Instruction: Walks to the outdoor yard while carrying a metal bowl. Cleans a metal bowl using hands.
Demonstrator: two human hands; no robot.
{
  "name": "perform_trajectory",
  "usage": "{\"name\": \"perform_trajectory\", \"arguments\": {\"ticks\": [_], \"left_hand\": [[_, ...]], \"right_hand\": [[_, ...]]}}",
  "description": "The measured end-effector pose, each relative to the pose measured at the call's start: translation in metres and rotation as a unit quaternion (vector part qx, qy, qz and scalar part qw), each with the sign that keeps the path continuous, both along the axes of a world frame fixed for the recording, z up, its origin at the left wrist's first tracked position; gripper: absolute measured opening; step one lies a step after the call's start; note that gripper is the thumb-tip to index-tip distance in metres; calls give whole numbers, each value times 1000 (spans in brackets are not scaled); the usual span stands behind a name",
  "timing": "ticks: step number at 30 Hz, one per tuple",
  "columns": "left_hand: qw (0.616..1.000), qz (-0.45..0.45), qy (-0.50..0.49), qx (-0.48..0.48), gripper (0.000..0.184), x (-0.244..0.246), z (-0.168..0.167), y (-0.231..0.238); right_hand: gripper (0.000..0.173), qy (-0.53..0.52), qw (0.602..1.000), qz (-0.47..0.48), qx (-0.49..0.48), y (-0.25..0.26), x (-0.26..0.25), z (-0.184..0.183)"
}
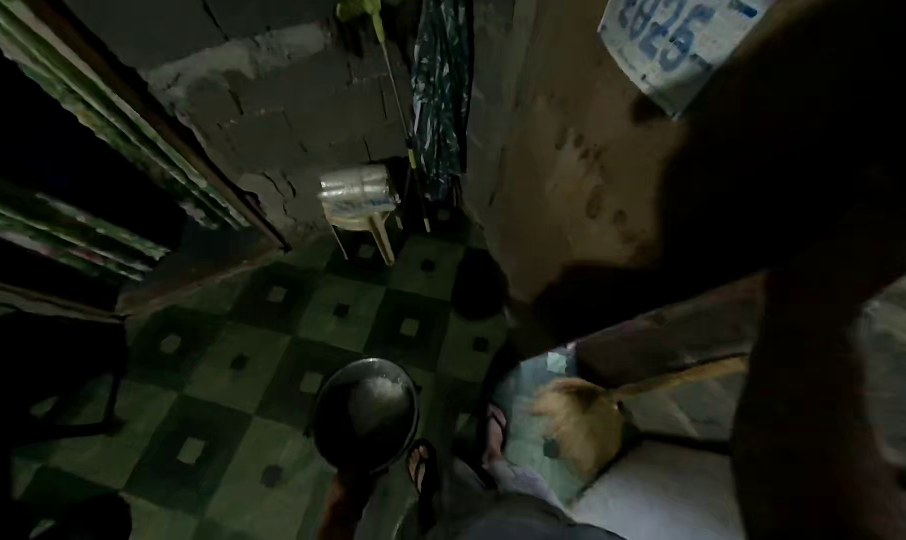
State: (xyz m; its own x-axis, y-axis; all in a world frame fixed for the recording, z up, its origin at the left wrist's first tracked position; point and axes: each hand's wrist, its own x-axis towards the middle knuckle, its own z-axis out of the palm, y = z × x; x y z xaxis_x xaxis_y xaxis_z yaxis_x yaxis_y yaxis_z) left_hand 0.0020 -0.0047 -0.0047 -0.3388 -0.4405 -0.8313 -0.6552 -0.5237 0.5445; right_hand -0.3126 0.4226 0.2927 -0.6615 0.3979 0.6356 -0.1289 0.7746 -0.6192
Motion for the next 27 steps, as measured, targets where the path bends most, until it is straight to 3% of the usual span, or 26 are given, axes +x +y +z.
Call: {"name": "perform_trajectory", "arguments": {"ticks": [2, 5, 9, 13, 17, 21, 23, 25, 27], "left_hand": [[1000, 1, -14, 7, 21, 5, -7, -11], [998, -33, -53, 5, 15, 2, -14, -25], [994, -77, -75, 8, 20, -4, -19, -25], [989, -115, -92, 11, 18, -14, -21, -12], [982, -155, -106, 27, 22, -33, -28, 9], [976, -179, -118, 49, 22, -68, -25, 43], [969, -208, -124, 49, 21, -95, -23, 63], [959, -248, -128, 42, 20, -127, -23, 86], [949, -285, -126, 39, 23, -165, -18, 112]], "right_hand": [[67, -23, 999, 33, 12, -49, 18, -11], [68, -31, 986, 137, 85, -128, 34, -18], [69, 12, 961, 243, 131, -227, 25, -27], [77, -24, 946, 292, 136, -317, 5, -28], [85, -95, 922, 331, 177, -371, -6, -12], [81, -108, 894, 377, 217, -392, -11, -9], [70, -14, 865, 426, 264, -379, -6, -25], [59, 37, 788, 503, 353, -339, 5, -55], [45, 5, 702, 593, 394, -281, 10, -110]]}}
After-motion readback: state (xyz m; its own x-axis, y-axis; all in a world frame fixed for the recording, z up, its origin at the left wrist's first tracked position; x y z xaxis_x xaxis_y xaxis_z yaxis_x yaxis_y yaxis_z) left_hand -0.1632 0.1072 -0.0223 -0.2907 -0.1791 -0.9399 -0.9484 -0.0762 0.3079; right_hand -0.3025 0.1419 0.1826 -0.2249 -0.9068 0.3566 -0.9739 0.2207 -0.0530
